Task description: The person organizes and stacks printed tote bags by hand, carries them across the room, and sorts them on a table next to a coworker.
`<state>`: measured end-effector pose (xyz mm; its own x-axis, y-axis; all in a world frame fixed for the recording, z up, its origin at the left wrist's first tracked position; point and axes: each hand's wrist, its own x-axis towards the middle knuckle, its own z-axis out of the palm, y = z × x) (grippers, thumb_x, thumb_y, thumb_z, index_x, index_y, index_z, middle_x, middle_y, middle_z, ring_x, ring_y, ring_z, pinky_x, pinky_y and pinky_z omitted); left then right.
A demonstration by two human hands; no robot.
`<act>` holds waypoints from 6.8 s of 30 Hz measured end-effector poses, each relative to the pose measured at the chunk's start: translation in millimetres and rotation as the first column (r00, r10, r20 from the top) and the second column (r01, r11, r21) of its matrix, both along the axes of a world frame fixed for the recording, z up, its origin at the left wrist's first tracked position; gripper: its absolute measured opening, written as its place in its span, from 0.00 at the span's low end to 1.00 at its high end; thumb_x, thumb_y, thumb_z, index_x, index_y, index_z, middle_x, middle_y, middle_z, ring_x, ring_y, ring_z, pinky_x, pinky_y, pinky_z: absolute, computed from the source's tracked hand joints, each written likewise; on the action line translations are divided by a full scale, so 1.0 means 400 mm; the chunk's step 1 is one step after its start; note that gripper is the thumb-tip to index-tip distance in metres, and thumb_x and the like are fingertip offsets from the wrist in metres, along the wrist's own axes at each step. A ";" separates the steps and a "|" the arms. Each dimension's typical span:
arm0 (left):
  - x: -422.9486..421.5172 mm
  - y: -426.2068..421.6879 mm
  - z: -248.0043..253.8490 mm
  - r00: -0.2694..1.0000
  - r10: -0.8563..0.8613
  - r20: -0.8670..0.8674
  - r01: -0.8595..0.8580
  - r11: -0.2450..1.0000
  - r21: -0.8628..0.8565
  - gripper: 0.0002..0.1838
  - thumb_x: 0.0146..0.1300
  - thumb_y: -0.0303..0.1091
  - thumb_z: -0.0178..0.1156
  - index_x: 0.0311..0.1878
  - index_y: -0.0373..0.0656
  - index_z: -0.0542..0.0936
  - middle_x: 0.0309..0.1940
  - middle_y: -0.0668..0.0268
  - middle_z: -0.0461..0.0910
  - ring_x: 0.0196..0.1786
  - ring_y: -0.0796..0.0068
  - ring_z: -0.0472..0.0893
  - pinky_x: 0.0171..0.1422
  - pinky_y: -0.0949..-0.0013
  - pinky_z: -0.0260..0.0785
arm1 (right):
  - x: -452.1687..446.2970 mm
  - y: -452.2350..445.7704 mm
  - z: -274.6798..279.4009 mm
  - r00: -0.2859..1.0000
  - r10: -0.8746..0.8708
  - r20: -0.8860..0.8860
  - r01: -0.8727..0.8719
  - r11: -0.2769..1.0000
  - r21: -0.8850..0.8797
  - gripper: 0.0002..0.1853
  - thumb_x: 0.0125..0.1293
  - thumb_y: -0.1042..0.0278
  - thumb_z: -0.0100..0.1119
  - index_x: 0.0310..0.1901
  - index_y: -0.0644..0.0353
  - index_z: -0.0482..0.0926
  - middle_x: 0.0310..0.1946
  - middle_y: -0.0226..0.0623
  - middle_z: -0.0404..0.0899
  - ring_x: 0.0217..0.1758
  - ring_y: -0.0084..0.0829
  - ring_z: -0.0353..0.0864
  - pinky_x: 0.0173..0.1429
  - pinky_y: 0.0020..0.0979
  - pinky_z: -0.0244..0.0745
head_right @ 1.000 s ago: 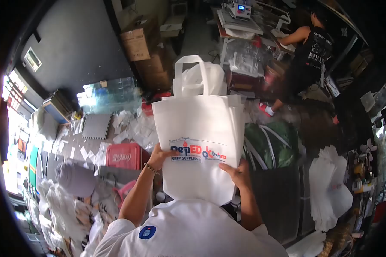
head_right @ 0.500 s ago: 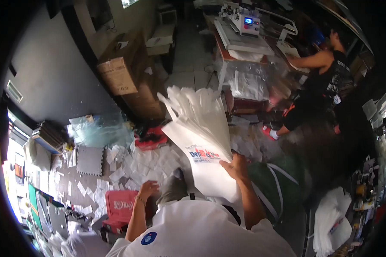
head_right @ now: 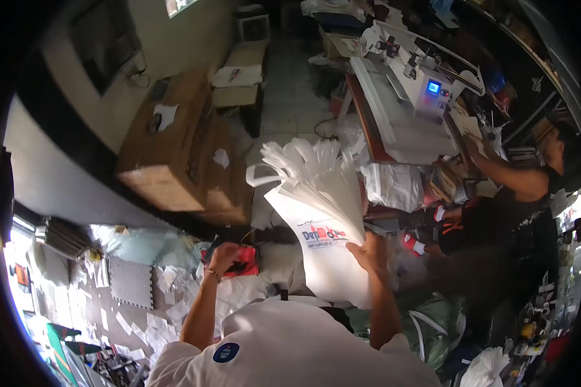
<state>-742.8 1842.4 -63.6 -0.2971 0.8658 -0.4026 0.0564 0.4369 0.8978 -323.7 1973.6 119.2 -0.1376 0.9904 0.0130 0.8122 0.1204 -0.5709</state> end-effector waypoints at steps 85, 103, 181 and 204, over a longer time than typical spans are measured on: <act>-0.213 4.418 0.145 0.971 -0.204 0.121 0.172 0.957 0.232 0.30 0.58 0.55 0.68 0.42 0.32 0.76 0.27 0.63 0.81 0.28 0.77 0.81 0.31 0.72 0.73 | -0.330 4.372 -0.212 0.972 -0.080 -0.219 0.029 0.974 -0.225 0.37 0.40 0.71 0.79 0.57 0.65 0.74 0.48 0.41 0.82 0.52 0.33 0.79 0.59 0.32 0.72; -1.203 3.023 -0.762 0.682 0.639 -0.357 -0.658 0.322 -0.680 0.40 0.53 0.61 0.68 0.53 0.29 0.77 0.38 0.56 0.83 0.39 0.62 0.82 0.37 0.60 0.74 | -0.780 4.106 -0.130 0.991 0.068 -0.114 -0.003 0.868 0.497 0.16 0.67 0.72 0.61 0.51 0.74 0.76 0.51 0.52 0.80 0.53 0.34 0.80 0.61 0.34 0.74; -1.281 3.509 1.153 0.405 -0.824 -0.395 0.459 -0.191 0.868 0.16 0.52 0.33 0.72 0.40 0.34 0.81 0.31 0.54 0.80 0.33 0.53 0.80 0.38 0.60 0.73 | -2.213 2.345 0.360 0.007 -0.367 -0.930 0.997 -0.072 0.036 0.36 0.56 0.73 0.71 0.65 0.66 0.65 0.57 0.42 0.75 0.58 0.36 0.76 0.64 0.39 0.72; -0.982 4.431 1.087 -0.275 -0.143 -0.951 0.806 -0.573 -0.147 0.31 0.55 0.62 0.65 0.45 0.39 0.79 0.33 0.53 0.81 0.39 0.57 0.80 0.45 0.60 0.71 | -2.685 2.397 0.496 -0.286 -0.271 -0.919 0.911 -0.374 -0.173 0.38 0.53 0.70 0.71 0.64 0.68 0.65 0.54 0.46 0.76 0.56 0.40 0.77 0.63 0.41 0.70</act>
